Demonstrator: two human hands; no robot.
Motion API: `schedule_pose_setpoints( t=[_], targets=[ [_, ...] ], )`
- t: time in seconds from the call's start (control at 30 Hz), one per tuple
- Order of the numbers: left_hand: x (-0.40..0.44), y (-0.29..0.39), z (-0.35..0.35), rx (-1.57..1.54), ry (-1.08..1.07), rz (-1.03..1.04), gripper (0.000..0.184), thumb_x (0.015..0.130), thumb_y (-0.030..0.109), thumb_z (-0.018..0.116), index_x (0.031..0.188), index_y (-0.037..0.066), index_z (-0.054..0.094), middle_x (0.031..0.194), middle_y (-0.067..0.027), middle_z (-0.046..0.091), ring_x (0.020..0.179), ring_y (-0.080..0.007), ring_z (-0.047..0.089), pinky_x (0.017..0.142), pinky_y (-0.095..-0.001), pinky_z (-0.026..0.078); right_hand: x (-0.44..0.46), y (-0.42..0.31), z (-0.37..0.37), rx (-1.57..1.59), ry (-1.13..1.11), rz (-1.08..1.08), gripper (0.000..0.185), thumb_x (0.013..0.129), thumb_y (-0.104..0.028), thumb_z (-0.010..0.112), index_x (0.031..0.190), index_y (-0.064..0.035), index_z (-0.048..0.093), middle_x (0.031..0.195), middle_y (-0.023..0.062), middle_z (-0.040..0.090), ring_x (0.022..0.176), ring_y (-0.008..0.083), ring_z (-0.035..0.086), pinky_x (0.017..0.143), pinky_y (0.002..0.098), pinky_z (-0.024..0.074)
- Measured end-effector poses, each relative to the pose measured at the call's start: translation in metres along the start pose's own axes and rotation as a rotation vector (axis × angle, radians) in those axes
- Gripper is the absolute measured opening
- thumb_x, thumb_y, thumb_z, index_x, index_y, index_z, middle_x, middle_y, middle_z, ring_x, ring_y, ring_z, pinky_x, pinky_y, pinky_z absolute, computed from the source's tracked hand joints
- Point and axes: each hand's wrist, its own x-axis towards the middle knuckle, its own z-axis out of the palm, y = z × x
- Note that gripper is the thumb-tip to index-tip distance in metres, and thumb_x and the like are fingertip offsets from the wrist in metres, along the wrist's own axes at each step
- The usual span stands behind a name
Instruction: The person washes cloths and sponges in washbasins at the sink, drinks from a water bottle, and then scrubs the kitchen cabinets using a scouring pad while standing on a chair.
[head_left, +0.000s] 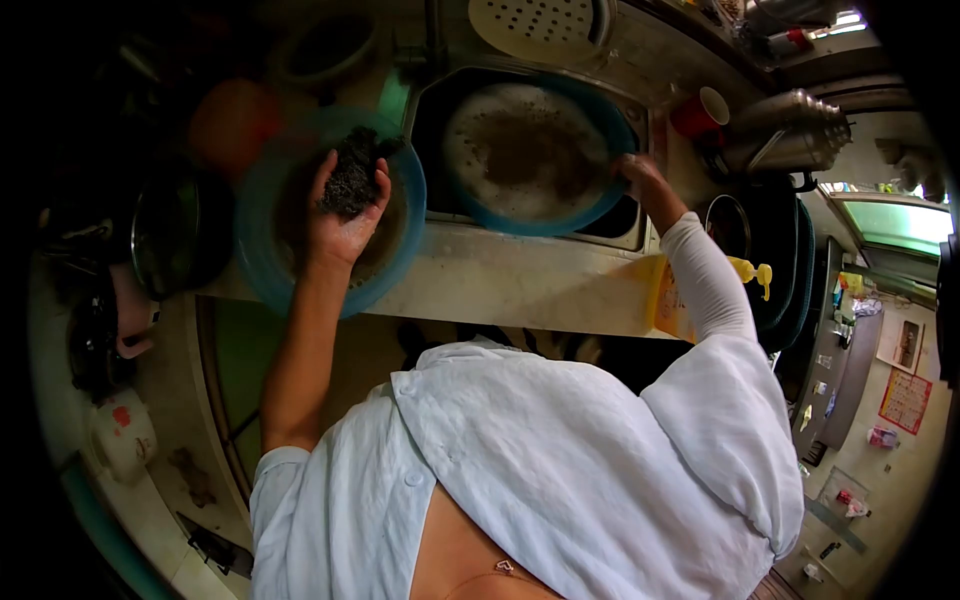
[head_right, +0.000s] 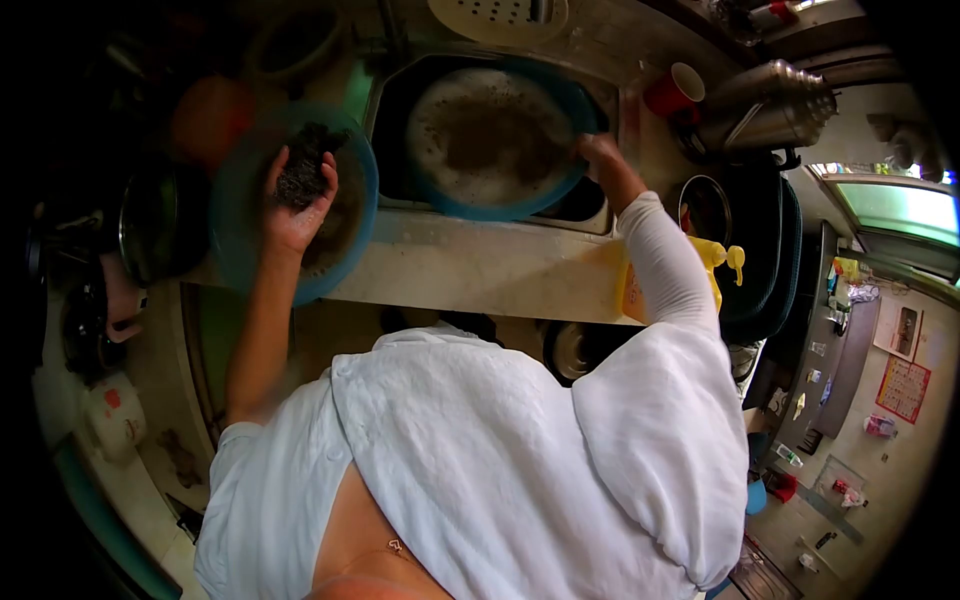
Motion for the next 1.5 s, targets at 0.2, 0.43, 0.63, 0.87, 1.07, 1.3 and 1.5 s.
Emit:
schedule_pose_setpoints(
  t=[0.2, 0.43, 0.63, 0.87, 1.07, 1.3, 1.5],
  targets=[
    [-0.009, 0.009, -0.005, -0.033, -0.055, 0.001, 0.031, 0.082, 0.019, 0.055, 0.103, -0.003, 0.050, 0.099, -0.0171, 0.053, 0.091, -0.0287, 0.051, 0.075, -0.0359, 0.047, 0.007, -0.024, 0.002, -0.123, 0.133, 0.061, 0.011, 0.077, -0.008, 0.050, 0.071, -0.0021, 0.058, 0.072, 0.0091, 0.054, 0.068, 0.0223, 0.054, 0.061, 0.0336, 0.0470],
    [-0.016, 0.010, -0.003, -0.023, -0.045, 0.065, 0.029, 0.081, 0.018, 0.056, 0.102, -0.001, 0.051, 0.099, -0.0149, 0.054, 0.089, -0.0287, 0.052, 0.073, -0.0355, 0.048, -0.031, -0.082, 0.013, -0.400, 0.370, 0.159, 0.009, 0.075, -0.013, 0.059, 0.076, -0.0042, 0.063, 0.079, 0.0093, 0.058, 0.074, 0.0245, 0.058, 0.071, 0.0353, 0.0468],
    [-0.017, 0.011, -0.001, -0.028, -0.046, 0.043, 0.031, 0.081, 0.017, 0.056, 0.105, -0.002, 0.050, 0.101, -0.0160, 0.053, 0.090, -0.0294, 0.051, 0.074, -0.0361, 0.048, -0.043, -0.089, -0.021, -0.602, 0.126, -0.088, 0.007, 0.073, -0.007, 0.059, 0.076, -0.0024, 0.062, 0.071, 0.0067, 0.058, 0.064, 0.0183, 0.058, 0.060, 0.0284, 0.0456],
    [-0.025, 0.011, -0.006, -0.041, -0.129, 0.050, 0.033, 0.084, 0.018, 0.051, 0.108, -0.004, 0.046, 0.104, -0.0189, 0.051, 0.093, -0.0294, 0.050, 0.076, -0.0369, 0.046, -0.067, -0.119, -0.026, -0.416, 0.041, -0.133, 0.006, 0.068, -0.003, 0.062, 0.070, 0.0010, 0.059, 0.067, 0.0082, 0.056, 0.059, 0.0199, 0.056, 0.054, 0.0309, 0.0462],
    [-0.043, 0.012, -0.007, -0.043, -0.087, 0.099, 0.032, 0.082, 0.017, 0.055, 0.106, -0.002, 0.049, 0.101, -0.0159, 0.053, 0.090, -0.0291, 0.051, 0.074, -0.0363, 0.047, -0.069, -0.101, -0.018, -0.285, 0.322, 0.067, 0.001, 0.070, 0.000, 0.056, 0.070, 0.0003, 0.057, 0.069, 0.0084, 0.054, 0.063, 0.0211, 0.057, 0.056, 0.0337, 0.0484],
    [-0.058, 0.019, -0.011, -0.027, -0.080, 0.148, 0.031, 0.082, 0.017, 0.055, 0.106, -0.001, 0.049, 0.100, -0.0156, 0.052, 0.089, -0.0283, 0.051, 0.073, -0.0363, 0.048, -0.088, -0.051, -0.008, 0.007, 0.265, 0.144, 0.010, 0.066, 0.005, 0.055, 0.072, -0.0034, 0.053, 0.071, 0.0087, 0.053, 0.059, 0.0200, 0.054, 0.057, 0.0322, 0.0496],
    [-0.073, 0.015, -0.004, -0.034, -0.102, 0.177, 0.030, 0.083, 0.017, 0.054, 0.106, -0.001, 0.049, 0.102, -0.0161, 0.051, 0.090, -0.0283, 0.051, 0.073, -0.0364, 0.047, -0.094, -0.037, 0.005, 0.171, 0.286, 0.259, 0.008, 0.065, 0.002, 0.058, 0.066, -0.0055, 0.054, 0.072, 0.0075, 0.053, 0.063, 0.0183, 0.055, 0.057, 0.0260, 0.0479]
  ],
)
